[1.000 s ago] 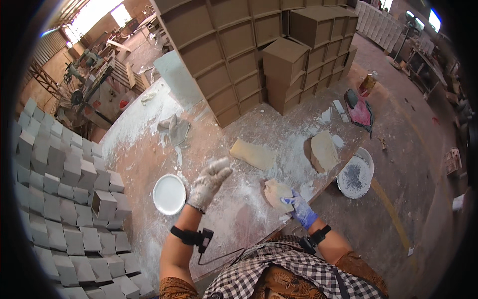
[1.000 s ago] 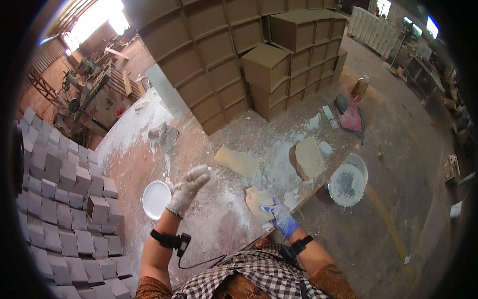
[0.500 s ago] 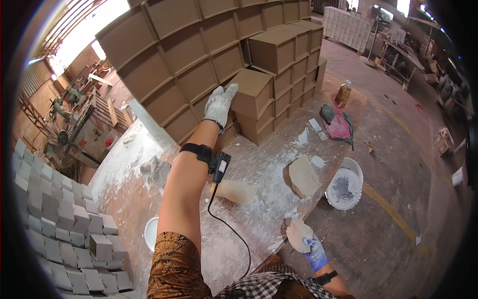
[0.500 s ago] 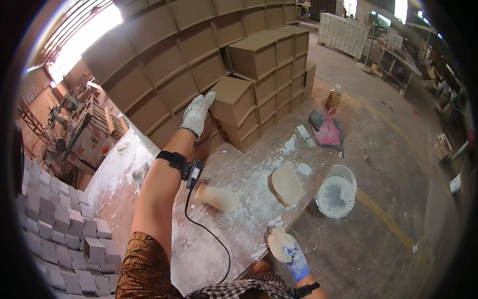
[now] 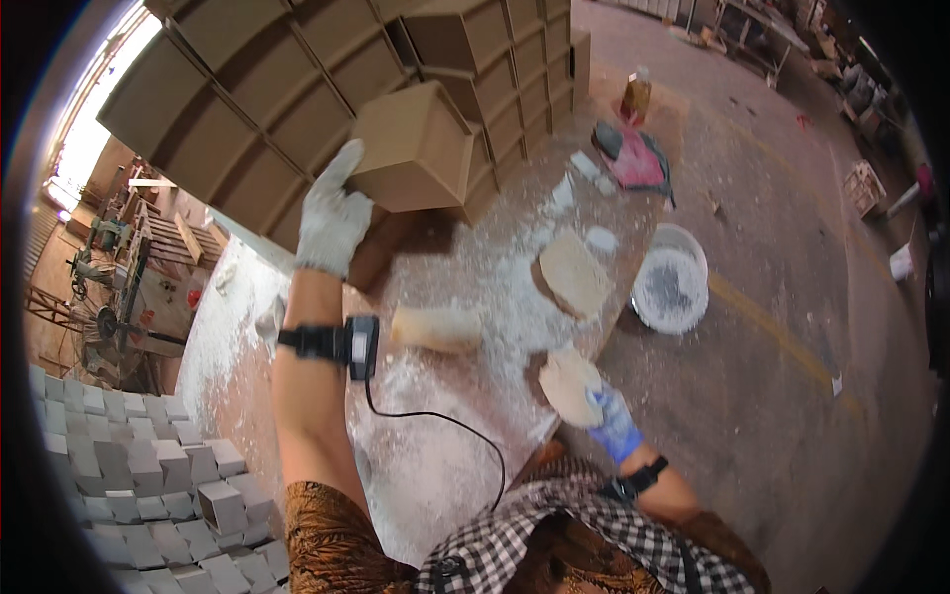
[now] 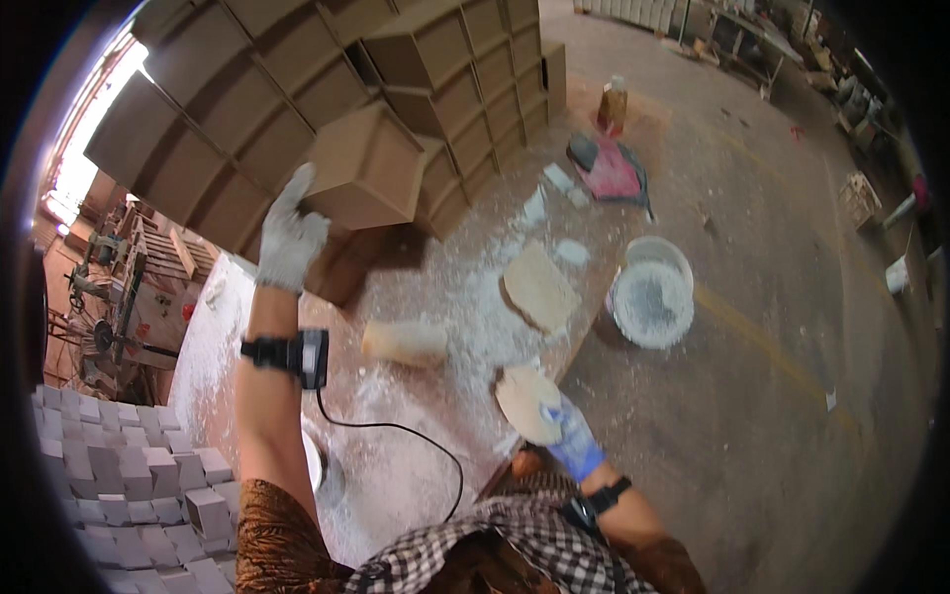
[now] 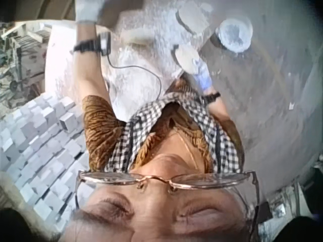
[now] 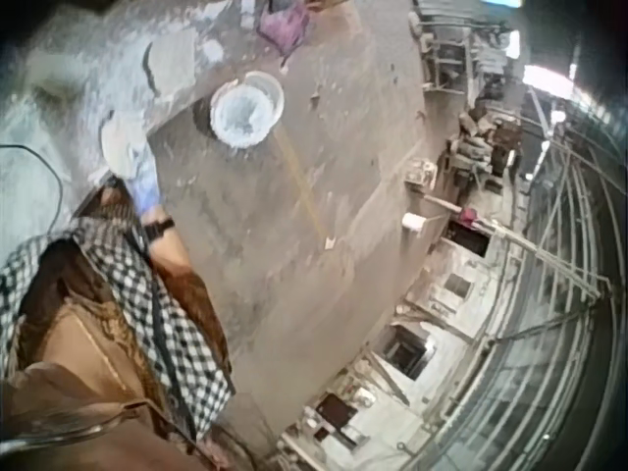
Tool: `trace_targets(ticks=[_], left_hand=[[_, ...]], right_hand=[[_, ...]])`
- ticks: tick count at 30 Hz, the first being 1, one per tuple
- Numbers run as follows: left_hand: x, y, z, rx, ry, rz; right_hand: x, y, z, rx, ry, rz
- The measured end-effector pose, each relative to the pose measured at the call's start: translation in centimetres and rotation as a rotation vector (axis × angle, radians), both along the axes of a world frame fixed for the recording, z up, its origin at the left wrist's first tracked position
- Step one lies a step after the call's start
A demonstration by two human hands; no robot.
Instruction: The person repeatedly picks up small cardboard boxes, applies white paint to their surfaces using a sponge, and places the painted boxes into a stack. The process is repeated for multiple boxes throughout the clip.
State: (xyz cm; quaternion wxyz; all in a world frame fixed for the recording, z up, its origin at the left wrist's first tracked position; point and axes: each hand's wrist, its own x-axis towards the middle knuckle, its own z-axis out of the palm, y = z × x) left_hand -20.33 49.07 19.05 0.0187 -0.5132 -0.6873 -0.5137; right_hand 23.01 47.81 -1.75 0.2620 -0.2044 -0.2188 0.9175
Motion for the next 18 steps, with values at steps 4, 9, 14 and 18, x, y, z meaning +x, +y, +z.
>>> trace_targets(ticks=[4, 9, 14, 18], left_hand=[[9.7, -11.0, -1.4, 0.384, -1.305, -0.08], [19.9, -28.4, -9.6, 0.477, -1.645, 0.311], [27.1, -39.5, -13.8, 0.794, -1.706, 0.602], [29.5, -43.5, -16.8, 0.991, -1.55, 0.701]], right_hand=[[-3.6, 0.6, 4.2, -0.016, 0.002, 0.082], [-8.4, -1.2, 5.5, 0.008, 0.028, 0.462], [-13.7, -5.7, 4.4, 0.341, -0.129, 0.763], [-17.6, -11.7, 6.4, 0.57, -0.174, 0.962]])
